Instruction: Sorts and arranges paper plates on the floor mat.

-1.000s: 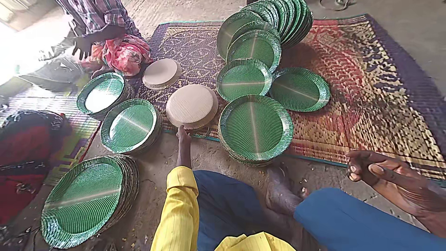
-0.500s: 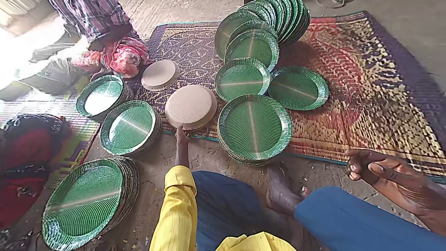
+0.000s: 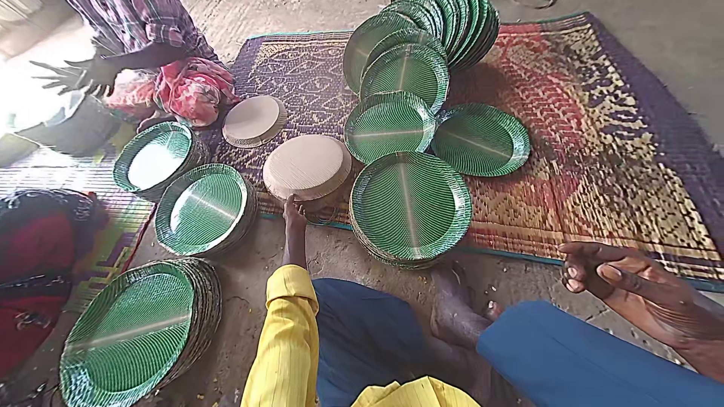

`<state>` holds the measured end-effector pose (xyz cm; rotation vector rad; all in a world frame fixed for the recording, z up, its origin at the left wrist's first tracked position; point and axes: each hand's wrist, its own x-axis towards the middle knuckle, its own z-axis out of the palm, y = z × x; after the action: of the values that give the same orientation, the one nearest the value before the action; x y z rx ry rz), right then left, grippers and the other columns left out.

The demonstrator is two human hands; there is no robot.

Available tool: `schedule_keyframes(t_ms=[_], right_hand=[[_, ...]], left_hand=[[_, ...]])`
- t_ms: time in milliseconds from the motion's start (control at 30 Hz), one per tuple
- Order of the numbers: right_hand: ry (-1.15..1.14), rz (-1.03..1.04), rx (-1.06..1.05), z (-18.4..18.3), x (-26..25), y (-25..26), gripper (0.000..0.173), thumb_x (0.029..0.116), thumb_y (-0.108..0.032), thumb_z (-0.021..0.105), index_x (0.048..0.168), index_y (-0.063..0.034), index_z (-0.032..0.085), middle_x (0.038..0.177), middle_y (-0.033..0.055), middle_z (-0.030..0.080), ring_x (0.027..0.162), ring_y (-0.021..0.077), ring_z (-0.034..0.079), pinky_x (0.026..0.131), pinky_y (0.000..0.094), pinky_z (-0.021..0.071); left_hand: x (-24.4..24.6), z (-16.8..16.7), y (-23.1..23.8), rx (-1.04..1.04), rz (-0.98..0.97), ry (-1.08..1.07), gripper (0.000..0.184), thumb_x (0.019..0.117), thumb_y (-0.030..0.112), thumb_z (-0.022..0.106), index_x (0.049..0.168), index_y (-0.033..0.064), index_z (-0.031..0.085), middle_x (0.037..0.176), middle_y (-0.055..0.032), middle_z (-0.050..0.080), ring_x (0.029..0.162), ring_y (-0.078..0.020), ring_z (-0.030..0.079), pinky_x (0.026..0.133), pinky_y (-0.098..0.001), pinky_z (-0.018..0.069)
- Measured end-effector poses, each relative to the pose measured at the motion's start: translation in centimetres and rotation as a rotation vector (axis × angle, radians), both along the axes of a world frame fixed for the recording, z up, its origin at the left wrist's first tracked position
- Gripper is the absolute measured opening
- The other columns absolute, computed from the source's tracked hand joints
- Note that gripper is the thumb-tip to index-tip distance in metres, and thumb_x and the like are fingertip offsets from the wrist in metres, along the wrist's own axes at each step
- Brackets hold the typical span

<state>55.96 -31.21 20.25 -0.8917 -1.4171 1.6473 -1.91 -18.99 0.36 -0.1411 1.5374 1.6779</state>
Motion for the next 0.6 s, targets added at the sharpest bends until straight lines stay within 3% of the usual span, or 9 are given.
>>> schedule_keyframes(t_ms=[67,133,233,333,400,500,600], right_hand=[[-0.006,-0.006,-0.001,0.0,0.0,-0.1,0.039,0.0932,-0.046,0.072,0.125,-0.0231,0.074,0.093,-0.0074,0.075,0.079,0.0034,0.071,0.073,0.0182,0.0600],[-0.006,-0.009,-0.006,0.0,0.0,-0.1,0.038,0.0933,-0.045,0.072,0.125,-0.0236,0.074,0.093,-0.0074,0.075,0.079,0.0034,0.071,0.073,0.0182,0.0600],[0.001,0.003,-0.011,-0.3,0.1,0.0,0.038,0.0938,-0.045,0.072,0.125,-0.0235,0.074,0.094,-0.0072,0.075,0.080,0.0039,0.071,0.074,0.0188,0.0603],[-0.001,0.018,-0.005,-0.3,0.3,0.1,0.038,0.0943,-0.044,0.071,0.126,-0.0239,0.073,0.095,-0.0078,0.075,0.081,0.0031,0.071,0.074,0.0181,0.0600],[-0.006,0.020,0.002,-0.4,0.3,0.1,0.037,0.0946,-0.044,0.071,0.126,-0.0247,0.073,0.095,-0.0088,0.075,0.081,0.0022,0.071,0.074,0.0175,0.0597],[-0.002,0.013,-0.004,-0.3,0.2,0.1,0.037,0.0942,-0.044,0.071,0.125,-0.0244,0.074,0.094,-0.0090,0.075,0.080,0.0023,0.071,0.074,0.0181,0.0600],[-0.003,0.013,-0.001,-0.3,0.3,0.1,0.038,0.0941,-0.045,0.071,0.126,-0.0237,0.073,0.093,-0.0086,0.075,0.080,0.0029,0.071,0.074,0.0187,0.0605]], left_hand=[[-0.1,-0.4,0.4,-0.023,-0.015,0.018,0.058,0.1023,0.036,0.058,0.148,0.0067,0.040,0.138,-0.0168,0.050,0.111,-0.0247,0.055,0.091,-0.0414,0.0487],[-0.1,-0.6,0.3,-0.038,-0.032,0.008,0.059,0.1024,0.036,0.059,0.150,0.0070,0.039,0.141,-0.0174,0.050,0.113,-0.0256,0.056,0.093,-0.0413,0.0495],[0.1,-0.6,-0.2,-0.043,-0.023,-0.004,0.046,0.1035,0.036,0.056,0.139,0.0091,0.048,0.120,-0.0121,0.055,0.095,-0.0208,0.057,0.081,-0.0369,0.0506],[0.0,-0.4,-0.8,0.011,-0.014,-0.085,0.047,0.1039,0.039,0.055,0.140,0.0100,0.048,0.130,-0.0111,0.054,0.106,-0.0211,0.057,0.088,-0.0387,0.0494],[-0.2,-0.2,-0.9,0.028,-0.001,-0.106,0.045,0.1036,0.039,0.054,0.138,0.0106,0.049,0.127,-0.0101,0.055,0.104,-0.0201,0.057,0.087,-0.0382,0.0501],[-0.6,-0.3,-0.7,0.045,0.035,-0.124,0.027,0.1031,0.033,0.053,0.120,0.0125,0.054,0.106,-0.0058,0.056,0.089,-0.0169,0.057,0.077,-0.0366,0.0508],[-1.1,-0.3,-0.8,0.027,0.043,-0.122,0.024,0.1046,0.033,0.052,0.117,0.0127,0.054,0.101,-0.0047,0.054,0.083,-0.0163,0.054,0.074,-0.0349,0.0497]])
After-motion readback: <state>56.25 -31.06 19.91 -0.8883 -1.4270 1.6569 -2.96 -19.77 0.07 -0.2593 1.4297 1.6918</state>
